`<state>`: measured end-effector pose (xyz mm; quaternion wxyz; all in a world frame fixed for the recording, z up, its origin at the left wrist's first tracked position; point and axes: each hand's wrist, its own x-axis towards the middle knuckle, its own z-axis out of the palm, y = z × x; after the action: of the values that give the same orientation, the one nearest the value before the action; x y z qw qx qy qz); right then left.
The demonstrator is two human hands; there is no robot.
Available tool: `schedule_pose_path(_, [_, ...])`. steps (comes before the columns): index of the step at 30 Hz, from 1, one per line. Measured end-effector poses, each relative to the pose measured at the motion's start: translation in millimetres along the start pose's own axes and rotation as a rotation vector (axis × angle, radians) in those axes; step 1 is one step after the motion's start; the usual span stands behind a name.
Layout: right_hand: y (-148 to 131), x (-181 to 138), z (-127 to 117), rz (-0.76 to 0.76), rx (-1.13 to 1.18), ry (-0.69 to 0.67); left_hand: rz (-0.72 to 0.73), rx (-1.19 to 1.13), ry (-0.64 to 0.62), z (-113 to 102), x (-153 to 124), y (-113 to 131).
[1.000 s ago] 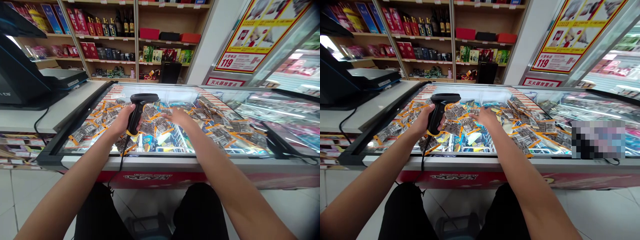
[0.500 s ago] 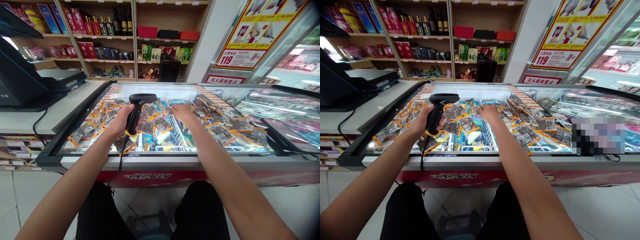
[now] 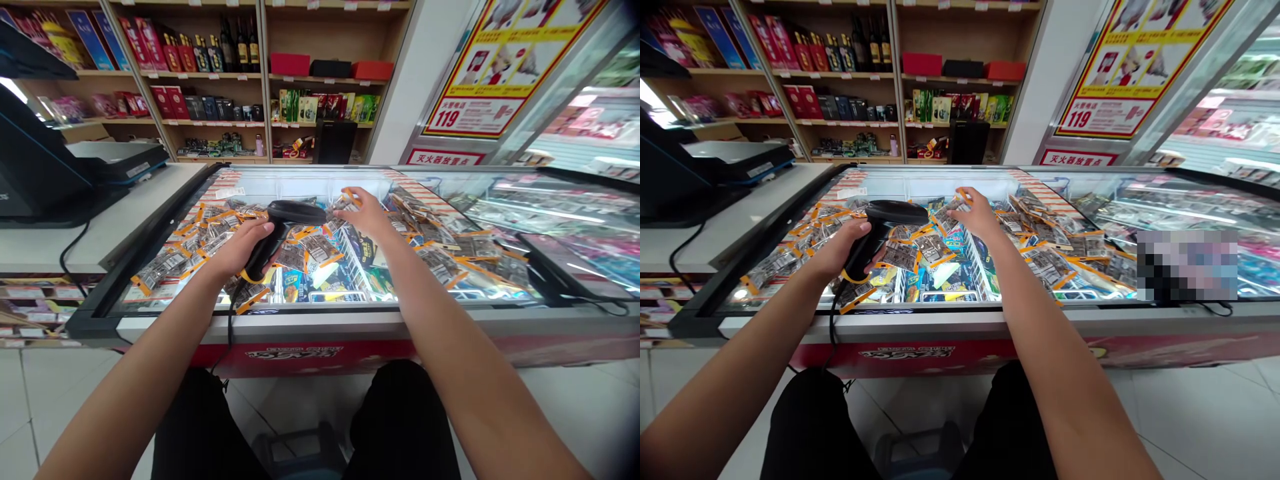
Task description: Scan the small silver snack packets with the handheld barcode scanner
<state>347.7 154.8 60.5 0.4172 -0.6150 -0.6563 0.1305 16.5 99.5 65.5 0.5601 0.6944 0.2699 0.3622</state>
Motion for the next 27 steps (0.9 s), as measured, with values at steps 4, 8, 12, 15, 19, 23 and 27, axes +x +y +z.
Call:
schedule_pose_path(4, [-5.2, -0.1, -5.5, -0.187, 0.09, 0.026, 0.013, 0.02, -0.001, -3.0, -0.7, -0.5])
schedule_pose_path(8, [-7.8, -2.3, -6.8, -0.242, 0.127, -0.043, -0.023, 0.079, -0.015, -4.9, -0.3, -1.0])
schedule_pose_path(12, [-6.1, -3.3, -5.1, -0.258, 0.146, -0.062, -0.039, 0.13, -0.044, -3.3, -0.6, 2.0])
schedule_pose_path(15, [-5.3, -3.0, -4.5, -0.251, 0.162, -0.068, -0.044, 0.141, -0.052, -2.3, -1.0, 3.6])
schedule_pose_path(19, [-3.9, -1.2, -5.6, -0.245, 0.169, -0.068, -0.065, 0.114, -0.053, -3.1, -1.4, 1.9])
schedule_pose_path(23, [0.0, 0.4, -0.7, -0.106, 0.232, -0.066, -0.023, 0.033, 0.019, -2.4, -1.4, -0.6])
schedule_pose_path(27, [-5.2, -6.8, 18.7, 0.064, 0.27, -0.251, 0.026, -0.043, 0.104, -0.6, -0.5, 0.3])
